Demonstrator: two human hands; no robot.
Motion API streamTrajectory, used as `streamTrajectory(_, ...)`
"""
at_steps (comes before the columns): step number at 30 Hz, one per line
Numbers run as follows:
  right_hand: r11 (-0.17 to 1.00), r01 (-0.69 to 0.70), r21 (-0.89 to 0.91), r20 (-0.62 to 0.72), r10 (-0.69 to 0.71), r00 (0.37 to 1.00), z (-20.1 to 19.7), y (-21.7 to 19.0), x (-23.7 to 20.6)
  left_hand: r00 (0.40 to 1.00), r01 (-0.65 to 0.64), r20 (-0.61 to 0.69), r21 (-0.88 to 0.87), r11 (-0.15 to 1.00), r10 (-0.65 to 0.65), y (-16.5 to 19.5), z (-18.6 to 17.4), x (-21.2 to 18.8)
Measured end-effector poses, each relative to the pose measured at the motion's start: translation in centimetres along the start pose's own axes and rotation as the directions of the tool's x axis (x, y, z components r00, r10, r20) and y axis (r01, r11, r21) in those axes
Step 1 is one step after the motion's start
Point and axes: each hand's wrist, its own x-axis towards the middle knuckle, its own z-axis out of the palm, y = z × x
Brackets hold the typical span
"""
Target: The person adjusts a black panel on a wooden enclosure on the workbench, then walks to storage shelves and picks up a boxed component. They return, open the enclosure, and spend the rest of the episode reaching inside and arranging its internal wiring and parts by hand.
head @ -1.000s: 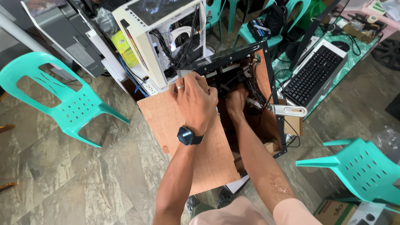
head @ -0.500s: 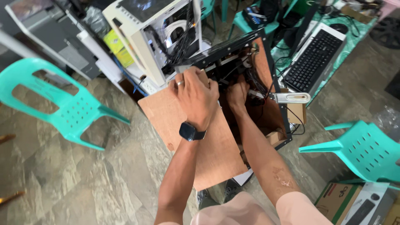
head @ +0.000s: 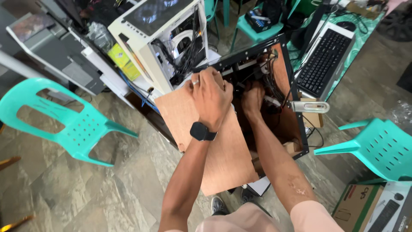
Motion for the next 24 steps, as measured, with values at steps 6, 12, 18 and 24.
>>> streamTrajectory(6,1.000,0.018,-0.005,-0.090,-0.018,0.996,0.2,0.6,-0.5,0.999,-0.033,-0.029,-0.012,0.999,0.032,0.6,-0.3,-0.2)
streamTrajectory(12,0.998,0.029,0.055,-0.120,-0.023,0.993,0.1,0.5,-1.4,0.997,-0.059,-0.048,-0.005,0.998,0.059,0.7,-0.5,-0.4)
streamTrajectory(18,0.959,0.251,0.134,-0.185,-0.224,0.957,-3.0,-0.5,-3.6,0.996,-0.064,-0.062,-0.025,0.998,0.063,0.7,-0.4,-0.6)
streamTrajectory(24,0.909,0.356,0.216,-0.198,-0.316,0.928,-9.4,-2.5,-6.1,0.993,-0.102,-0.070,-0.056,0.993,0.098,0.1,-0.2,-0.8)
